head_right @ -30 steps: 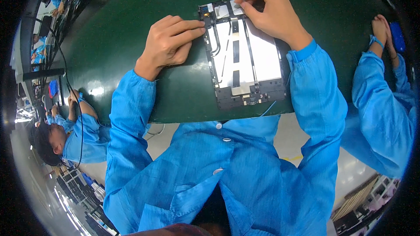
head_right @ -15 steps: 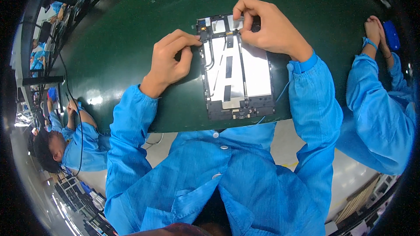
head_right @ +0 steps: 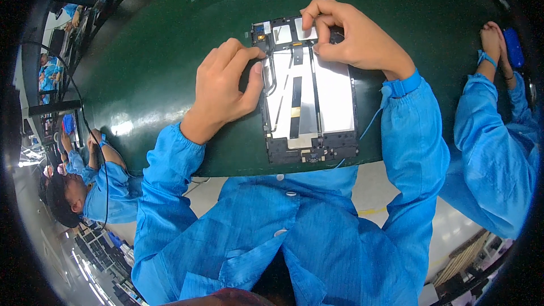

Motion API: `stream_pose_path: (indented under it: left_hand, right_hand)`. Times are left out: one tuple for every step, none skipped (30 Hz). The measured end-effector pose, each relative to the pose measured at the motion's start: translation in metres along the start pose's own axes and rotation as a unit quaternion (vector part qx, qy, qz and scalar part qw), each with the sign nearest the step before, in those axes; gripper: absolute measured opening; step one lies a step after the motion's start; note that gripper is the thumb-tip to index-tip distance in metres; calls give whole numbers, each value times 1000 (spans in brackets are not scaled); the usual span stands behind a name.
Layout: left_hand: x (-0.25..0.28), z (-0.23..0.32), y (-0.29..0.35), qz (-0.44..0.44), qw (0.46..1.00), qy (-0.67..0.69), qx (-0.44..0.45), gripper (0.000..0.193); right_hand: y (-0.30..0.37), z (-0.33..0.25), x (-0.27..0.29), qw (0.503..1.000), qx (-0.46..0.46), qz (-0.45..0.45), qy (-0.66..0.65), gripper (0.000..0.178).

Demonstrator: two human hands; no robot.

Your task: The person assembles electronic tablets along a conveyor belt by connecting internal components and ribbon cables by hand, pushing the tablet down the line, and repeating the process on the next tablet.

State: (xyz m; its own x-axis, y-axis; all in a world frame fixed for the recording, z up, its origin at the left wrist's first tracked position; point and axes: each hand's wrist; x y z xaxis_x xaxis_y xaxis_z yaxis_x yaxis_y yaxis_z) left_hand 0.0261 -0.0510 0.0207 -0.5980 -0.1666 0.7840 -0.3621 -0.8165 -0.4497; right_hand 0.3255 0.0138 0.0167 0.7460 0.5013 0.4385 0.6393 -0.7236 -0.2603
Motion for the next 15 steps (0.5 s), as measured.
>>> stream_pose_path:
  left_hand:
    - [-1, 0, 0, -1, 1000, 0, 2, 14]
    - [-2, -1, 0, 8, 1000, -14, -14, 14]
    - [-3, -1, 1, 18, 999, -28, -30, 13]
    - [-3, 0, 1, 16, 999, -27, -30, 13]
    - [-3, 1, 2, 20, 999, -28, -31, 13]
    - [-3, 2, 2, 24, 999, -30, -33, 12]
    - [-3, 1, 3, 22, 999, -30, -33, 12]
    - [-4, -2, 4, 31, 999, -24, -37, 12]
    - [-4, -4, 4, 41, 998, -17, -42, 12]
    - [-5, -6, 5, 40, 998, -17, -42, 12]
    - [-6, -8, 5, 39, 999, 5, -35, 13]
    - [-6, -9, 5, 38, 999, 26, -28, 13]
    - [-5, -8, 5, 38, 999, 27, -29, 13]
    - [-5, -7, 4, 29, 999, 40, -20, 15]
    - [-4, -6, 4, 21, 998, 54, -12, 16]
  right_hand:
    - [-1, -1, 0, 1000, -1, -1, -2, 32]
    - [-2, -2, -1, 1000, -1, -2, -11, 30]
    - [-3, -3, -1, 1000, -2, -3, -21, 28]
    - [-3, -4, 1, 1000, -4, -3, -22, 28]
    - [-3, -5, 4, 1000, -1, -15, -10, 28]
    - [-2, -5, 5, 1000, 3, -27, 2, 28]
    - [-1, -5, 4, 1000, 2, -27, 1, 28]
    - [0, -4, 3, 1000, 6, -18, 0, 29]
    - [1, -3, 3, 1000, 10, -10, -1, 31]
    - [1, -3, 5, 1000, 9, -10, -1, 31]
    - [2, -2, 8, 1000, -6, -30, -4, 28]
    - [2, -2, 10, 998, -21, -51, -7, 27]
    - [2, 0, 9, 998, -22, -50, -6, 27]
    - [3, 3, 7, 1000, 1, -31, 3, 28]
    - [4, 5, 6, 1000, 24, -12, 12, 31]
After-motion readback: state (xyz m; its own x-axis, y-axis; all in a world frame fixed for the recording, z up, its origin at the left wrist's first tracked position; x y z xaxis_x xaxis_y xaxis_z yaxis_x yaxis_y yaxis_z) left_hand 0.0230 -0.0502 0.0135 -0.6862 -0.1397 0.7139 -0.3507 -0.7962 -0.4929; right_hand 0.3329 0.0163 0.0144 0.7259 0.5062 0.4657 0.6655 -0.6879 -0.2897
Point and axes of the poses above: each hand's wrist, its own y-axis away from the middle knuckle, its own x-axis out of the back of the hand, z = x × y, and after that the axes turned 10 degrees about x, right-handed
